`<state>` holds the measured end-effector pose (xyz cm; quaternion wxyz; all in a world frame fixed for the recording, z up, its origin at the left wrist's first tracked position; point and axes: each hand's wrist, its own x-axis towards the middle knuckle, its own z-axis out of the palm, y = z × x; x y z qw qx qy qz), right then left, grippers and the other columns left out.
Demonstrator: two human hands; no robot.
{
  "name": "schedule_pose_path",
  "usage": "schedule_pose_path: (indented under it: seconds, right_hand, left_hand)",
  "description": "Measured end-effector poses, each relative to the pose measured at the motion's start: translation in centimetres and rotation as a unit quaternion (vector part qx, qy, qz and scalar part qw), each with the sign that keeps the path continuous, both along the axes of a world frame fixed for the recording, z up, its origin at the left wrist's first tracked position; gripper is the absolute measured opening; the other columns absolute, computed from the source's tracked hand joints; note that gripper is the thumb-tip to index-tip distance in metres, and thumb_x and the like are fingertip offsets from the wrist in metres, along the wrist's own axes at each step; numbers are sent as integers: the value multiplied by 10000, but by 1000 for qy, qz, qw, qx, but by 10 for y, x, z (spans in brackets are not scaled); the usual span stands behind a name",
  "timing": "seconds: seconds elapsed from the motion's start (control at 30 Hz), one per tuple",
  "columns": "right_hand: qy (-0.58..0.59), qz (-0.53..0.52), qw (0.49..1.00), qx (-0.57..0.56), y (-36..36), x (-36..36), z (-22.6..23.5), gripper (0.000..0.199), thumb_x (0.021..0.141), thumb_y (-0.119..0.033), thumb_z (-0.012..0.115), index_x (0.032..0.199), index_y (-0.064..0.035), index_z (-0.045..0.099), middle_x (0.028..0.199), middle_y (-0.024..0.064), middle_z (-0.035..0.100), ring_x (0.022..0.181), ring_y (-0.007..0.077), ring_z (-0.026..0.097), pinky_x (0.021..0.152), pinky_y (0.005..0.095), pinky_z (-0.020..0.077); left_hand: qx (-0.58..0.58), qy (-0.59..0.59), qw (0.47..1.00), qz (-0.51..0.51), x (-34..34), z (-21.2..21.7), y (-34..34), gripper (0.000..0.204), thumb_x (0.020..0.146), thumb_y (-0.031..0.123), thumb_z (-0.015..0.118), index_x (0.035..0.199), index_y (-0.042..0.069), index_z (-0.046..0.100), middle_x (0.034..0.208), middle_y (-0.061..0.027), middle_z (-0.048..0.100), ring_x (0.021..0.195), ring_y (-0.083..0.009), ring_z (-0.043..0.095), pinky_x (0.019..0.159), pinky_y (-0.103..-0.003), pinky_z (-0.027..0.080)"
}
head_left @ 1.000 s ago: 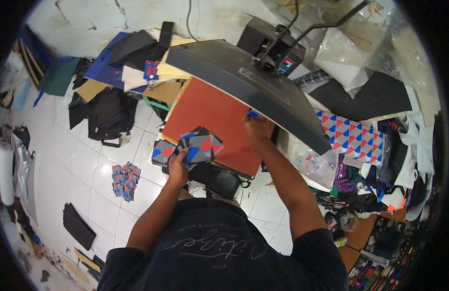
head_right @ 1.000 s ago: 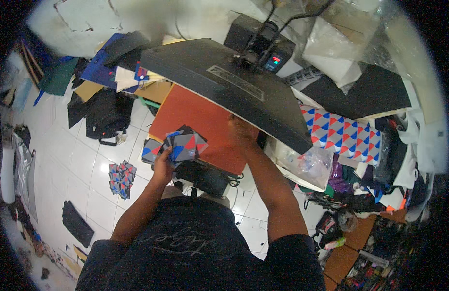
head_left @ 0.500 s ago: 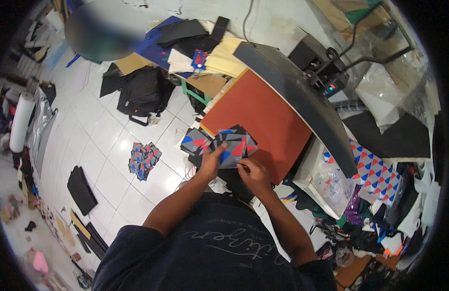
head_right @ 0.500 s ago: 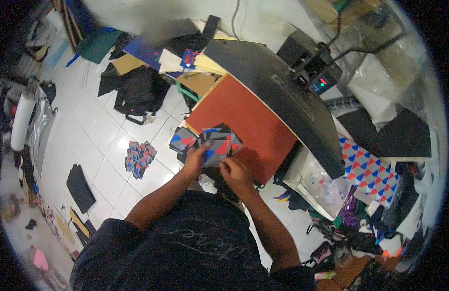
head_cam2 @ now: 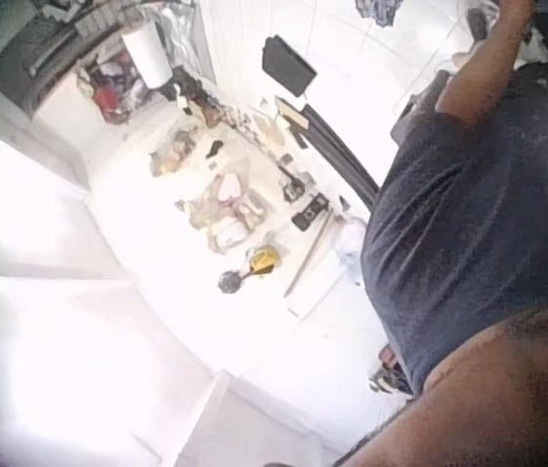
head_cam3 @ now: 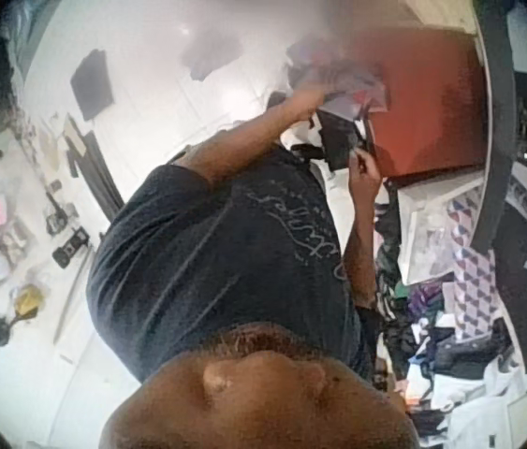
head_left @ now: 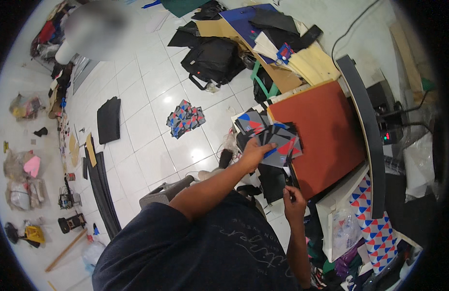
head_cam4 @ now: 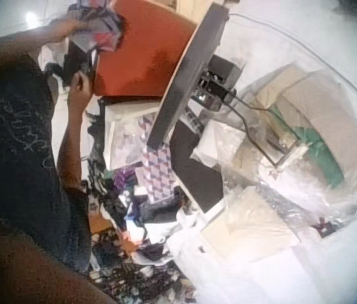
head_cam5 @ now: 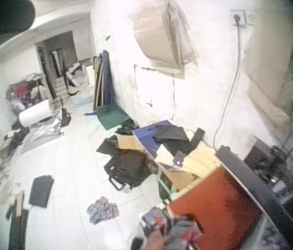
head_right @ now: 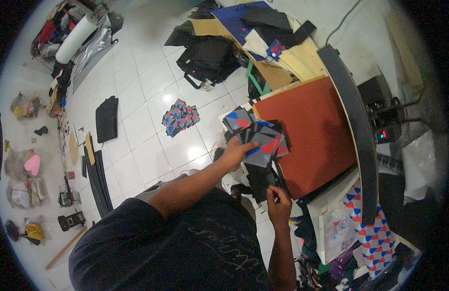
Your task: The person places patterned transfer sheets onto a heat press, closes the press, and then removes the finished transfers. They then place black rectangular fabric pieces onto the press and apply small blue stickers to each piece before closing the press again.
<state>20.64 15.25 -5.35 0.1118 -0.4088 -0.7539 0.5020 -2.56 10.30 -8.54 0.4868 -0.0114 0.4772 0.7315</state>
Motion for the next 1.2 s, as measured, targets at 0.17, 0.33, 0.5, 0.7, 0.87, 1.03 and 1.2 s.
schedule_pose_path:
  seconds: [0.17,0.33,0.5,0.7,0.87,1.03,1.2]
  right_hand:
    - [-32,23,998,49,-12,-16,20,169,874,-142,646,975,-9,666,891,111,662,792,194,624,692,322,491]
    - [-35,11,999,13,-53,-52,10,170,872,-135,651,987,-10,662,911,120,664,804,196,631,702,325,496]
    - [-87,140,985,48,-86,-105,-9,177,862,-134,654,988,-10,660,934,150,664,813,249,653,737,353,511]
    - [-113,121,986,23,-101,-122,-22,200,871,-165,643,982,1,657,880,135,667,786,223,649,707,343,502]
    - [-183,95,978,-32,-122,-104,-34,233,878,-194,641,993,7,652,865,128,677,776,200,645,703,330,497]
    - [-219,28,971,-92,-147,-47,-70,296,875,-264,636,993,7,650,891,145,678,814,232,650,740,345,497]
    - [-290,-58,951,-94,-180,24,-118,316,848,-327,660,960,-33,677,787,100,677,675,179,638,651,326,504]
  left_hand:
    - [-10,-15,997,70,-75,3,-85,348,808,137,685,1112,13,572,990,-104,650,870,-224,653,808,-363,546]
    - [-5,7,978,209,-170,-28,-184,273,813,118,666,1051,10,588,954,-83,642,852,-227,645,789,-379,543]
    - [-223,-12,937,270,-269,-121,-289,503,803,283,716,1174,1,528,1057,-133,619,902,-268,629,804,-411,534]
    - [-573,92,815,-3,-258,-202,-446,533,790,370,725,1116,-21,569,904,-135,605,737,-232,586,534,-374,537]
    - [-539,71,832,-112,-168,-199,-454,437,804,366,704,1047,8,636,713,-105,626,633,-236,588,554,-355,516]
    - [-466,207,745,-430,-161,-163,-410,431,768,321,695,1011,-30,642,803,-203,668,766,-259,660,730,-358,525]
    - [-447,104,857,-234,-200,-215,-402,385,784,357,715,984,37,638,758,-87,626,642,-178,591,525,-342,477]
